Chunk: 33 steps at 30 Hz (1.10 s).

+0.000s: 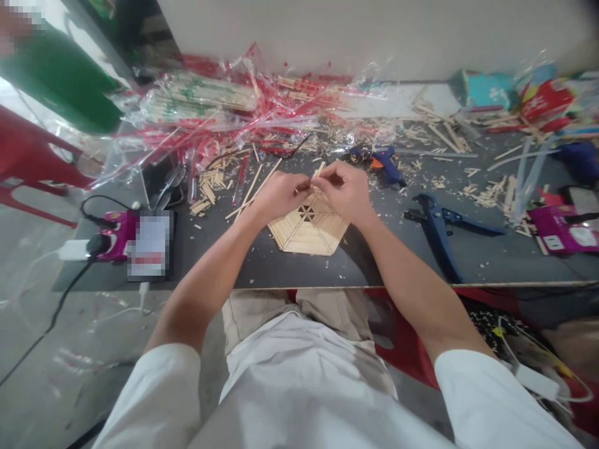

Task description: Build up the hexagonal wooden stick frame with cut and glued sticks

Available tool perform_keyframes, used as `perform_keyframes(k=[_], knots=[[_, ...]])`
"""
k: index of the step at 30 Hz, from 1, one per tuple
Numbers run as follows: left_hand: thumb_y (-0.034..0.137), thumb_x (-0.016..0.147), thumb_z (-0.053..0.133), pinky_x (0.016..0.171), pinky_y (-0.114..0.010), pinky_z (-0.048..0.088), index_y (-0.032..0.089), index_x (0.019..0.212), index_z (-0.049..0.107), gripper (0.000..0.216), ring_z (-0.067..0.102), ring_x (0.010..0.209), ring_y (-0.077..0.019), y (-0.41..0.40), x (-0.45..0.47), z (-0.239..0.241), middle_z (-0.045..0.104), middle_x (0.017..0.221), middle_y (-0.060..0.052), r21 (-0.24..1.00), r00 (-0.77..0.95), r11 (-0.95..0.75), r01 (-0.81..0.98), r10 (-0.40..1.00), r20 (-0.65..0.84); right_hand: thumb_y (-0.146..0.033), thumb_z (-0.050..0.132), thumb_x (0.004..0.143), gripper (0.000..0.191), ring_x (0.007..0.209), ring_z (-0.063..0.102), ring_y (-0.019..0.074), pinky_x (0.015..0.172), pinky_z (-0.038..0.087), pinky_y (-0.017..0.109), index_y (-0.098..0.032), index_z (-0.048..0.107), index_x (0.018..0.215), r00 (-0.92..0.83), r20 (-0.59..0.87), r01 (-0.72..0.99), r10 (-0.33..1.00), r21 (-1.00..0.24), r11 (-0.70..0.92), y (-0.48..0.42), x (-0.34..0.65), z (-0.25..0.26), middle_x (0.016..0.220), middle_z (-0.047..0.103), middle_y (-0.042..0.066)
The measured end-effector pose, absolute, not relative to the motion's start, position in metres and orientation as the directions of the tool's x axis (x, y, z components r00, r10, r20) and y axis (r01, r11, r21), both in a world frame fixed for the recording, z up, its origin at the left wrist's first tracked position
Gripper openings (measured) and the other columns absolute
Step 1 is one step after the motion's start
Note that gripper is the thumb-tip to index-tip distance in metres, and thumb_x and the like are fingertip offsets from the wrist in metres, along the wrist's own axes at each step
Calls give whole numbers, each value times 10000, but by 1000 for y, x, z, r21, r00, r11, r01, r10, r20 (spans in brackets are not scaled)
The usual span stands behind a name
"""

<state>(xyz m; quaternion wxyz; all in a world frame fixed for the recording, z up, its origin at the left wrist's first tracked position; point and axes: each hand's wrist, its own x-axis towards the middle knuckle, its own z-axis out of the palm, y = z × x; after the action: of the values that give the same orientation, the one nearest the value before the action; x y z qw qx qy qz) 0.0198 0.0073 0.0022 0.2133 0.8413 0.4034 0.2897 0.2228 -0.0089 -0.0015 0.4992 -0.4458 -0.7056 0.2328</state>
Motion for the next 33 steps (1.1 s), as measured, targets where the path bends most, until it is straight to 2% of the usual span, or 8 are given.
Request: perform_keyframes(k=[3, 7, 9, 14, 21, 28, 31, 33], knots=[[274, 1019, 589, 742, -315, 505, 189, 897, 719, 197, 707, 770, -174, -1, 28, 7, 756, 815, -62, 597, 505, -580, 555, 805, 312, -462, 795, 878, 270, 668, 616, 144, 665, 501, 325, -235, 675, 797, -45, 466, 349, 884, -822, 451, -8, 224, -2, 762, 719, -6], [299, 1069, 552, 740, -273, 588, 168, 932, 703, 243, 777, 789, -146, -8, 37, 11, 820, 952, -96, 905, 497, -317, 285, 856, 143, -706, 818, 838, 496, 620, 616, 156, 617, 534, 349, -254, 621, 788, -18, 330, 215, 944, -921, 326, -10, 223, -1, 722, 687, -1], [314, 1066, 585, 689, -257, 614, 145, 941, 698, 239, 784, 736, -135, -8, 39, 13, 833, 1002, -124, 981, 544, -118, 153, 839, 16, -814, 819, 771, 595, 556, 589, 164, 546, 526, 366, -271, 576, 772, -69, 239, 144, 969, -958, 247, -11, 222, 1, 672, 649, -13], [325, 1042, 694, 737, -270, 664, 123, 959, 742, 224, 819, 815, -160, -11, 40, 15, 839, 1031, -143, 992, 600, 120, 44, 791, -122, -877, 887, 589, 712, 454, 481, 135, 436, 437, 344, -284, 525, 742, -126, 86, 35, 988, -995, 91, -13, 220, 3, 596, 576, -44], [247, 1022, 704, 759, -276, 673, 123, 904, 755, 179, 816, 799, -152, -12, 43, 14, 835, 932, -117, 984, 574, 179, 7, 805, -150, -743, 879, 716, 572, 544, 529, 137, 534, 474, 333, -255, 585, 764, -135, 124, 81, 983, -987, 136, -10, 225, -4, 631, 610, -22], [231, 983, 695, 726, -298, 670, 151, 834, 755, 180, 783, 721, -141, -8, 35, 17, 820, 831, -89, 987, 602, 149, 63, 783, -157, -513, 836, 842, 338, 699, 633, 170, 700, 535, 346, -208, 699, 796, -113, 178, 384, 978, -899, 208, -18, 235, 11, 768, 726, 28], [281, 957, 733, 672, -286, 658, 141, 827, 752, 191, 792, 718, -157, -6, 31, 18, 826, 867, -120, 985, 587, 144, 90, 792, -170, -363, 853, 843, 212, 807, 702, 213, 841, 573, 413, -203, 787, 965, -192, 176, 653, 966, -712, 259, -37, 266, 35, 1022, 792, 83], [326, 922, 781, 655, -281, 652, 137, 840, 751, 209, 800, 724, -166, -4, 28, 17, 826, 886, -133, 983, 571, 155, 103, 799, -186, -318, 827, 886, 225, 941, 732, 263, 953, 567, 460, -193, 799, 1072, -129, 178, 806, 976, -554, 207, -53, 295, 50, 1162, 780, 130]])
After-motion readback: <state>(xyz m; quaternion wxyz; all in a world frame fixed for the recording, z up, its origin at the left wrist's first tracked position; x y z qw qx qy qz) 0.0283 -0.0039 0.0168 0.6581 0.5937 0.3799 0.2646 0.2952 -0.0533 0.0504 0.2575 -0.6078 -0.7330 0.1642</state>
